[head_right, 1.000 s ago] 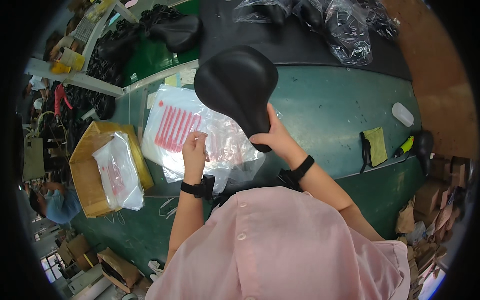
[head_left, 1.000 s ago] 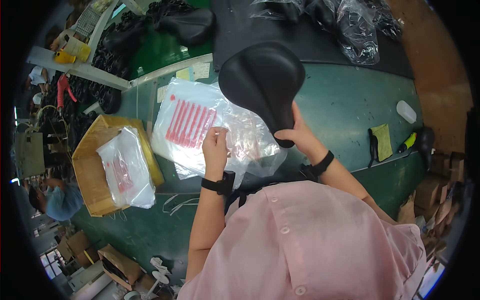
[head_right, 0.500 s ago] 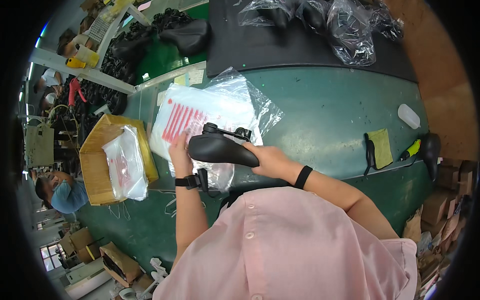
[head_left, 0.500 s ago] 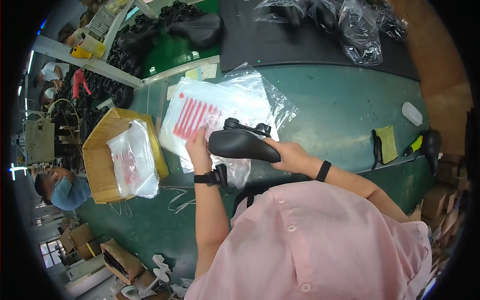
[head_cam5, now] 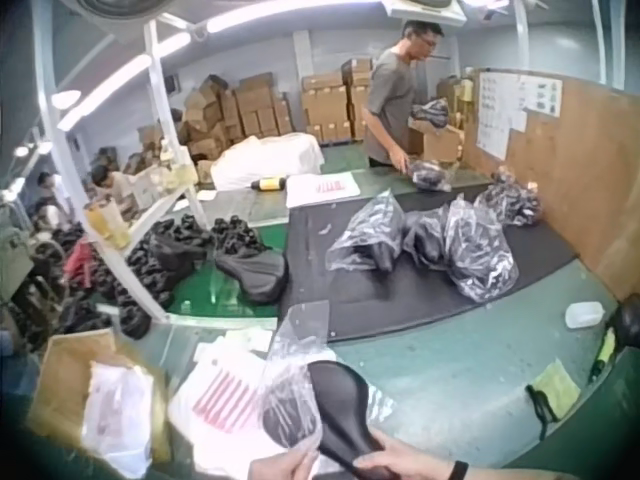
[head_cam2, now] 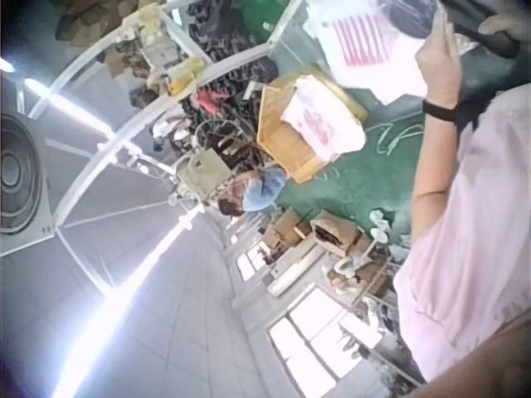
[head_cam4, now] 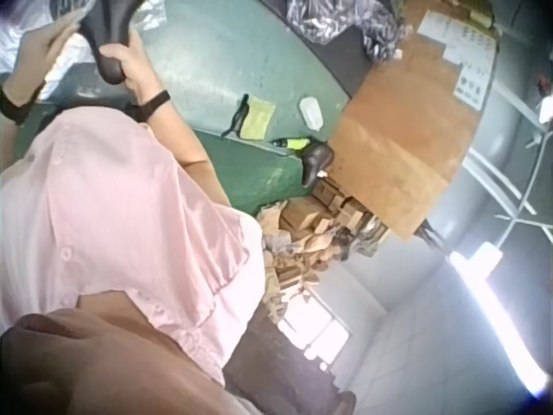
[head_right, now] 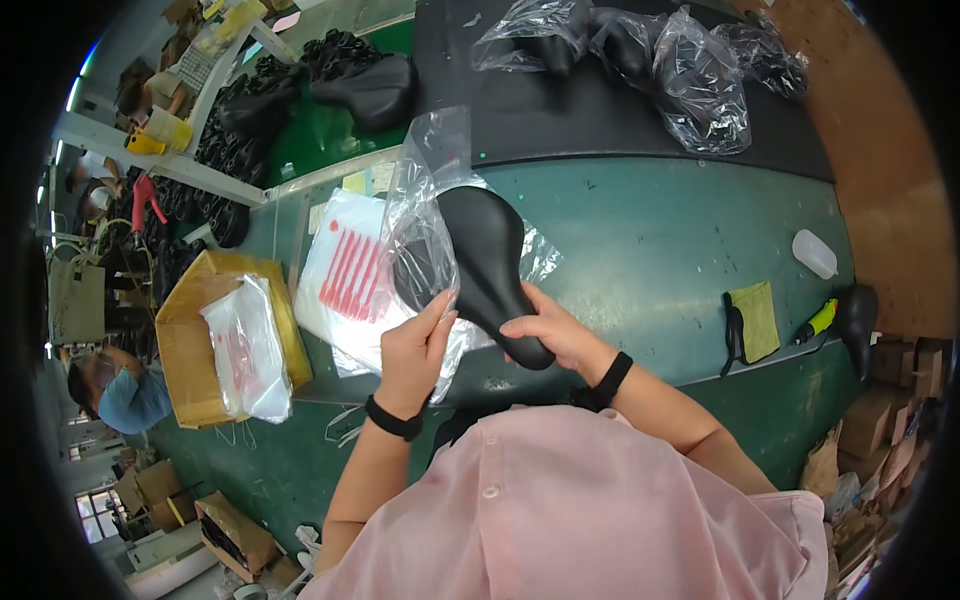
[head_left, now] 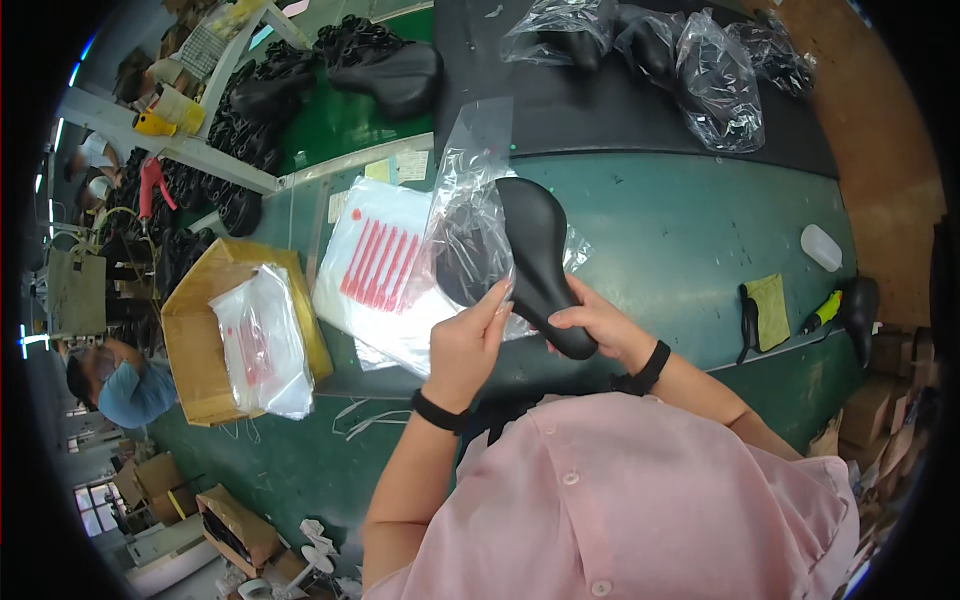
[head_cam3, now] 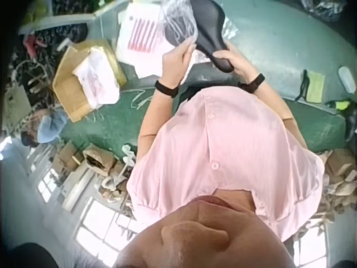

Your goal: The person repeatedly picks up black bicycle seats from a green workbench, places them into clear plastic bags, and sets the packaged items aside. The process is repeated for multiple seats throughout the clip.

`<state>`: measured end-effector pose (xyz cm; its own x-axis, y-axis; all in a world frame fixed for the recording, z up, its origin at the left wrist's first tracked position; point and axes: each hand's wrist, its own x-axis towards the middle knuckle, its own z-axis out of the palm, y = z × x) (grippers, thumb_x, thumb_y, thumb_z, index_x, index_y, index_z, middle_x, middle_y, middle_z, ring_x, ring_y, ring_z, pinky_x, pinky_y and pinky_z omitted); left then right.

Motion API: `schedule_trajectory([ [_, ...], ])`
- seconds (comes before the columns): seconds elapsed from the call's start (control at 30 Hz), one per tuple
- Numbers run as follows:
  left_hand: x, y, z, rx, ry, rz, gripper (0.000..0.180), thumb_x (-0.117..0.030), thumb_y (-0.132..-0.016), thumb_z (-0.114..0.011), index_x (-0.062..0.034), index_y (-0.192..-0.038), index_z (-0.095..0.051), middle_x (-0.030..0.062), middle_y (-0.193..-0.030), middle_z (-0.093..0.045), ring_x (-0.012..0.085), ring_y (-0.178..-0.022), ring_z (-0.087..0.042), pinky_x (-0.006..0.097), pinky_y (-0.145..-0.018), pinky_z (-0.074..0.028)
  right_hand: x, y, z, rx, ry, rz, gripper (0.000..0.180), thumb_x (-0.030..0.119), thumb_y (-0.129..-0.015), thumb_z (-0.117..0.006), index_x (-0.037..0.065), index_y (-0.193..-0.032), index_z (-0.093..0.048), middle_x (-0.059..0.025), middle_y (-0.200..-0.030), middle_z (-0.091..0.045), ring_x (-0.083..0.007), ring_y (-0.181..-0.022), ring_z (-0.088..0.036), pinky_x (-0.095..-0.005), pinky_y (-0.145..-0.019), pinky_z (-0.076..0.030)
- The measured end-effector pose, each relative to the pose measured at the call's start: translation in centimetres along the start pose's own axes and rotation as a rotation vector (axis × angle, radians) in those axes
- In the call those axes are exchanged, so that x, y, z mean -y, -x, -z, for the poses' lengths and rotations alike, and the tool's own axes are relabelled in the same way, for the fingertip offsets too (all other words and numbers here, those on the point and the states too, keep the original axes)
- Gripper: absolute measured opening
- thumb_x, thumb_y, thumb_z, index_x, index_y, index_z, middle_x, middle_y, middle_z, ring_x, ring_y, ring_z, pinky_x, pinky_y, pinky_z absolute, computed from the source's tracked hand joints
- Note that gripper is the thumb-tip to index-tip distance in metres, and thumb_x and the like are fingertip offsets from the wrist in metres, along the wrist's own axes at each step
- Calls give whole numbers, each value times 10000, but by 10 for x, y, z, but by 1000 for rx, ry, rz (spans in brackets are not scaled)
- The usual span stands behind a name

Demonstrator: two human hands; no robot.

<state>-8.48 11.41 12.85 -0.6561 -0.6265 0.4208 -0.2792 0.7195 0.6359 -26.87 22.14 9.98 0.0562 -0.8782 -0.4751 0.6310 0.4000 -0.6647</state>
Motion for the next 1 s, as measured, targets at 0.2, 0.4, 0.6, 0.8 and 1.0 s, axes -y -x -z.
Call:
schedule_trajectory([
  [0.2,39,-56,20,-271,681,743,313,-169,-973,-521,-28,-1243,-593,-39,-537,-466,18,-407,-399,183,-358,-310,-18,-26,-5,-193,854,414,719,127,-717,-710,104,-1348,-366,-141,-918,-616,-313,-802,-637,-410,-719,-503],
  [0.4,85,-82,49,-33,500,773,289,-168,-969,-528,0,-1180,-630,-50,-507,-450,15,-399,-371,187,-368,-302,15,-55,-22,-142,1435,301,708,144,-686,-690,127,-1331,-397,-175,-882,-622,-379,-786,-627,-434,-684,-503],
  [0.6,63,-80,37,246,-79,116,196,-103,-890,-584,-27,-1046,-677,154,-826,-678,282,-670,-655,341,-603,-505,32,-72,-48,81,1439,38,717,139,-685,-700,73,-1328,-390,-175,-937,-632,-328,-813,-646,-418,-668,-514],
  [0.8,61,-58,55,310,-58,267,348,-60,-819,-669,-126,-1161,-665,122,-691,-648,228,-545,-606,303,-520,-473,23,-66,-14,-105,61,52,749,111,-704,-729,-10,-1356,-380,-98,-1099,-593,-159,-1008,-569,-280,-879,-457],
  [1.0,26,-49,7,414,131,-33,392,-69,-812,-674,-129,-1198,-643,80,-691,-651,199,-528,-596,307,-504,-462,9,-59,11,132,-407,123,694,106,-760,-632,26,-1375,-320,-165,-1125,-579,-305,-896,-644,-391,-788,-538],
])
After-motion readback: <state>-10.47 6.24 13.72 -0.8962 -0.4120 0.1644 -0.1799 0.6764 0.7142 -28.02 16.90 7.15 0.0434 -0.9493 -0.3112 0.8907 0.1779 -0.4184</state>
